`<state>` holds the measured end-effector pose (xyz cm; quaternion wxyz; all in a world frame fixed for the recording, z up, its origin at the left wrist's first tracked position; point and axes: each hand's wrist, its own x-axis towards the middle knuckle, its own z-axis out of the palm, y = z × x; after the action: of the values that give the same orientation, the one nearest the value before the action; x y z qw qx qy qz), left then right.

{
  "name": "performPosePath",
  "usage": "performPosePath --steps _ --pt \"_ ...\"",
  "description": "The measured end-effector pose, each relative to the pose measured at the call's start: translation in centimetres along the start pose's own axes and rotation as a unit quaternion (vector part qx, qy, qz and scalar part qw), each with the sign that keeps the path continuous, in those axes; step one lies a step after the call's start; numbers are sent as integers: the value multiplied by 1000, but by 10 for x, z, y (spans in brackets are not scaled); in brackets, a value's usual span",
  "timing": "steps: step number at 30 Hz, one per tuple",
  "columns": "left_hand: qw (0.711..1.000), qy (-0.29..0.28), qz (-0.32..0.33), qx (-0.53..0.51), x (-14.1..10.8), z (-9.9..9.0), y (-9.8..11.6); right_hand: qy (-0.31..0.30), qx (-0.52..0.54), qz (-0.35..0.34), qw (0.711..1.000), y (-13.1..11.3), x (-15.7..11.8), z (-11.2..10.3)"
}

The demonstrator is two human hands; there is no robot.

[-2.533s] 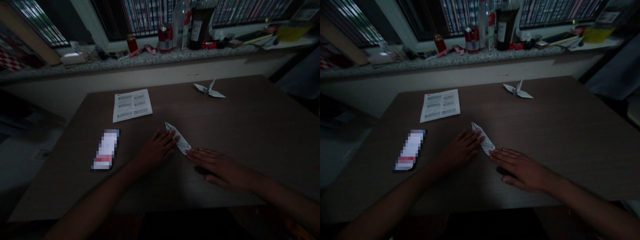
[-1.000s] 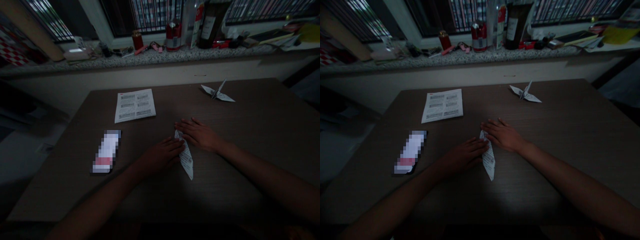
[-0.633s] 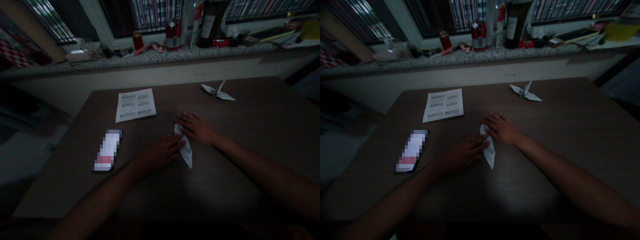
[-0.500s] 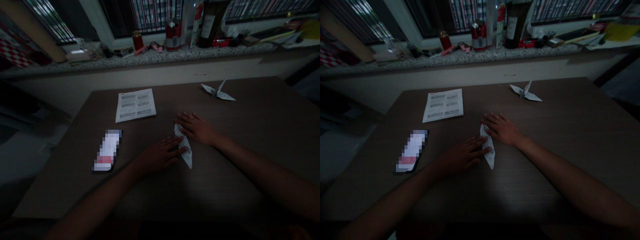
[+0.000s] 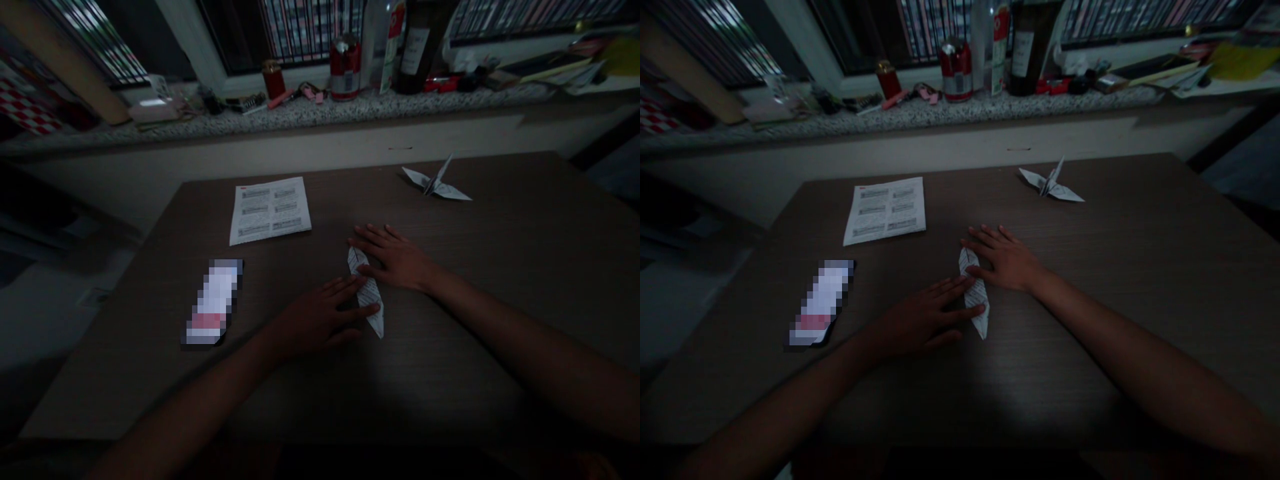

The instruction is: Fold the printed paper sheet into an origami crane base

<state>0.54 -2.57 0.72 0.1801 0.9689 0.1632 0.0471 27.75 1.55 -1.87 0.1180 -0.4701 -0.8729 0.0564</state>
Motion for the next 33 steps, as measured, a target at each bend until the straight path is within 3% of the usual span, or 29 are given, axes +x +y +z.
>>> performPosePath --steps 8,33 --pt "999 -14 42 -29 -2 -5 4 2 7 0 1000 3 1 3" --pt "999 -5 36 -15 2 -7 17 0 -10 -44 999 12 -1 4"
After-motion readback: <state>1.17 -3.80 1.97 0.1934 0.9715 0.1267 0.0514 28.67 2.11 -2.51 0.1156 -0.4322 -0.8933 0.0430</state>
